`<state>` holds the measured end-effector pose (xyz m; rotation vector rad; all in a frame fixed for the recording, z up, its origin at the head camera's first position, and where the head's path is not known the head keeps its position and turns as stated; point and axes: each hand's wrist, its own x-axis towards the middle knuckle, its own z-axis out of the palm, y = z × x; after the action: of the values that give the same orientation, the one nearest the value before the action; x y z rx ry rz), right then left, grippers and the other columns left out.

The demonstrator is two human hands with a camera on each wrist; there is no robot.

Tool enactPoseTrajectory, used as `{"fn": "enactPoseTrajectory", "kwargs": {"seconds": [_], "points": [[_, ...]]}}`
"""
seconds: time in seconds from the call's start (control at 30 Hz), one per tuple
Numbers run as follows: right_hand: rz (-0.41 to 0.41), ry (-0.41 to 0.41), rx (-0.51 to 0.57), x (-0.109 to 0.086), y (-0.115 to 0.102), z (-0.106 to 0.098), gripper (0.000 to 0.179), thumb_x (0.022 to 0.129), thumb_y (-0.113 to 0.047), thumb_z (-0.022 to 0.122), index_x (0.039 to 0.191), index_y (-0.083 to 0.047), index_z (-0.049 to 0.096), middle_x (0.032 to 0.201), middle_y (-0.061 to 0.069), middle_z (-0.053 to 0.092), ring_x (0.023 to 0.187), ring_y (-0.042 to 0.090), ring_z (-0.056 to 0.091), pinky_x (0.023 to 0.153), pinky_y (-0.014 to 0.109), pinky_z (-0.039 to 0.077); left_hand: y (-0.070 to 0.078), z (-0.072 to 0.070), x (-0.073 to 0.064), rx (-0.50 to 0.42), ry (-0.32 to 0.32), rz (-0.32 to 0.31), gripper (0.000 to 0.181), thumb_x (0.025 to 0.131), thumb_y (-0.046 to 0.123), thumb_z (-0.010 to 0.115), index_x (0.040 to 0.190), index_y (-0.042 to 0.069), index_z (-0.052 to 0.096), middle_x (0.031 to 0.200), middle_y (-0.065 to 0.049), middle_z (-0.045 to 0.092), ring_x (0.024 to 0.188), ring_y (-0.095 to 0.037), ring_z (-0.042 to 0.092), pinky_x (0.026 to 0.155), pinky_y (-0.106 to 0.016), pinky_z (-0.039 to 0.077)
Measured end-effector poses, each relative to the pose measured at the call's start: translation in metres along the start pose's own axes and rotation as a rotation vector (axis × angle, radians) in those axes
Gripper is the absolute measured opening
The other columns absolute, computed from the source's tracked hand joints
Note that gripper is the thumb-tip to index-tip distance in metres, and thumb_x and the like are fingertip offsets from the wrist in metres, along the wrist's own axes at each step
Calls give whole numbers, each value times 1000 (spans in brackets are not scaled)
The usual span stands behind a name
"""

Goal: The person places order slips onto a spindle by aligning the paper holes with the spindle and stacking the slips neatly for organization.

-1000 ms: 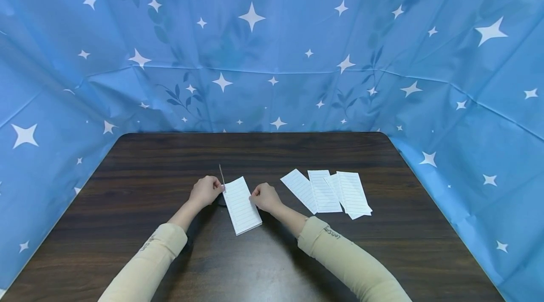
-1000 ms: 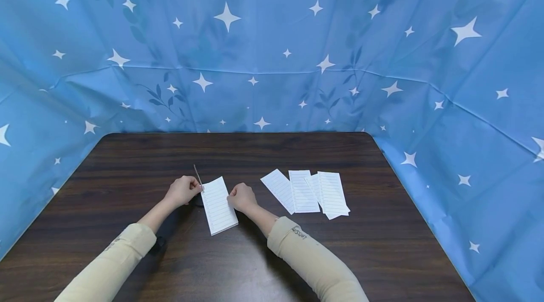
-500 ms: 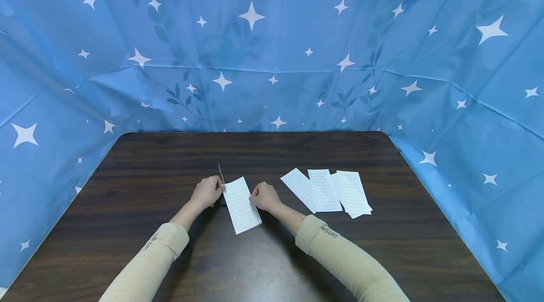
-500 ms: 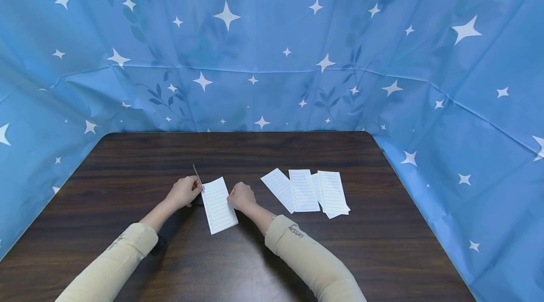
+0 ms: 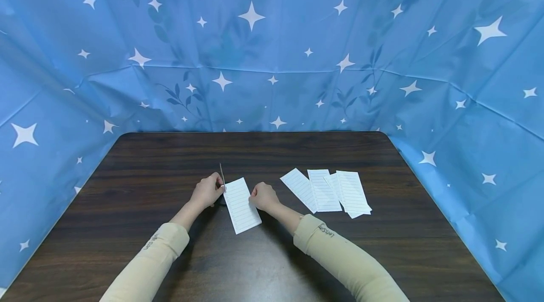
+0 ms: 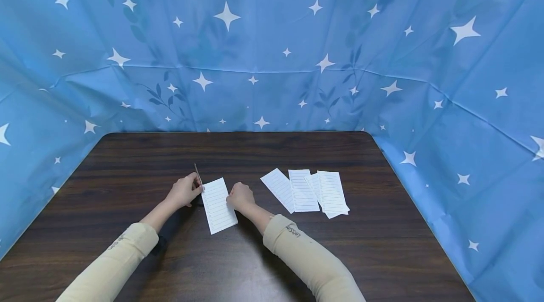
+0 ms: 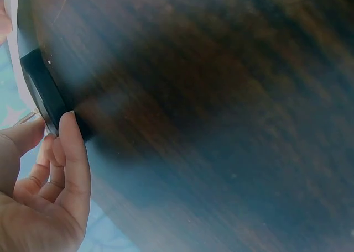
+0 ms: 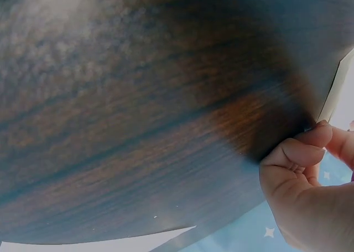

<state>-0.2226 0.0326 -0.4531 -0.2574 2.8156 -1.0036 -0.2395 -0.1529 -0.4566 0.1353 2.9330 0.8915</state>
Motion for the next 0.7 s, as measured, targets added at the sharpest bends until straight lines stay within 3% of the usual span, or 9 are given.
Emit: {"fn": "enactPoseTrajectory", "kwargs": {"seconds": [0.3, 0.7], "points": [[5, 17, 2, 1, 1, 2, 11, 79, -2, 61, 69, -3, 56, 61, 5, 53, 50, 13, 44, 44, 20, 33, -3, -1, 1, -97, -25, -68, 25, 90, 13, 60, 110, -1, 55, 65, -8, 52, 42, -15, 54, 41, -26, 49], [-2, 26, 29, 1, 4, 1, 11, 78, -3, 60, 70, -4, 53, 62, 4, 50, 53, 14, 45, 46, 21, 33, 0, -4, -1, -135, -51, -105, 26, 91, 14, 59, 111, -3, 56, 66, -7, 51, 45, -14, 56, 44, -27, 52]]}}
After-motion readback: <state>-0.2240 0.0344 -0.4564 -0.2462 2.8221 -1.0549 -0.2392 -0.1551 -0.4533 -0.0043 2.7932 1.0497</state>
